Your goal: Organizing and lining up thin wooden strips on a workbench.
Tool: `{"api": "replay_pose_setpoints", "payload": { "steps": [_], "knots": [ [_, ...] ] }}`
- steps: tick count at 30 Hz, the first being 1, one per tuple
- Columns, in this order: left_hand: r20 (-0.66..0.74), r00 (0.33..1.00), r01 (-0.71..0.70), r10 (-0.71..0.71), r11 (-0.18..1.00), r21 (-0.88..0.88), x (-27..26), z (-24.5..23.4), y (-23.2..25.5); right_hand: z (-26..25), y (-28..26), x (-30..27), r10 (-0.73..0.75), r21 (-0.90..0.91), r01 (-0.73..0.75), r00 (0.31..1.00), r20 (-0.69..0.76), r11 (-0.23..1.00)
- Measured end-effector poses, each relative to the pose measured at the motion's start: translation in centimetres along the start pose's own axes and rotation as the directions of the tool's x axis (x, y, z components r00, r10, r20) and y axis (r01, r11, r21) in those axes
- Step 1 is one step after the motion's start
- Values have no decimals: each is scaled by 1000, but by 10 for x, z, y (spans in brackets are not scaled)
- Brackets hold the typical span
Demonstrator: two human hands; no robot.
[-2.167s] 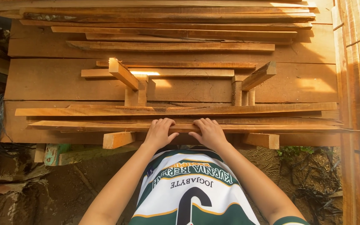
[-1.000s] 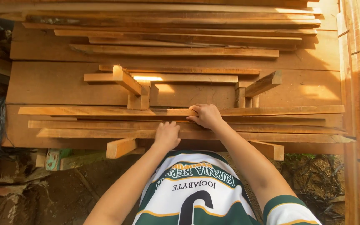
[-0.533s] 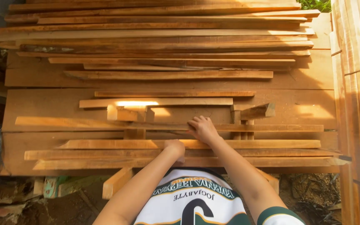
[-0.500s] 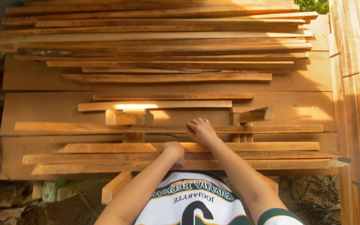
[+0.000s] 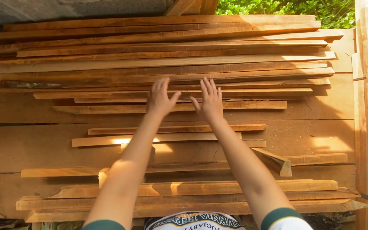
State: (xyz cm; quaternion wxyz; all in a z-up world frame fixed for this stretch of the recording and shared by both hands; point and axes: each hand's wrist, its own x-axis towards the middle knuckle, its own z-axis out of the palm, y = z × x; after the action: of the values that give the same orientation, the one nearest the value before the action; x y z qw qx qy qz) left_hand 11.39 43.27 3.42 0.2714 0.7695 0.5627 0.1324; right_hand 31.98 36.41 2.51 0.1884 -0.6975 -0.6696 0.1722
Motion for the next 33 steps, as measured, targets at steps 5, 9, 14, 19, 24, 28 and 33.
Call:
{"api": "replay_pose_setpoints", "payload": {
  "steps": [5,9,14,19,24,28,33],
  "knots": [
    [341,915,103,-218,940,324,26,-21,-27,1,28,48,100,-189,-50,958,267,981],
    [177,972,85,-155,933,349,27,-3,-52,4,38,52,101,-261,-36,965,242,965],
    [98,990,50,-99,908,416,60,-18,-63,8,56,86,47,-321,9,985,167,947],
    [41,998,23,-45,899,438,75,-14,-85,11,63,98,23,-329,35,985,171,944],
    [9,995,77,-96,846,527,76,-8,-95,9,54,116,23,-428,51,986,166,902],
    [56,980,134,-192,841,524,71,-5,-89,-1,50,125,26,-483,76,980,200,872],
    [136,958,145,-254,833,534,77,-17,-81,-13,38,131,78,-528,101,949,305,843]
  ]
}}
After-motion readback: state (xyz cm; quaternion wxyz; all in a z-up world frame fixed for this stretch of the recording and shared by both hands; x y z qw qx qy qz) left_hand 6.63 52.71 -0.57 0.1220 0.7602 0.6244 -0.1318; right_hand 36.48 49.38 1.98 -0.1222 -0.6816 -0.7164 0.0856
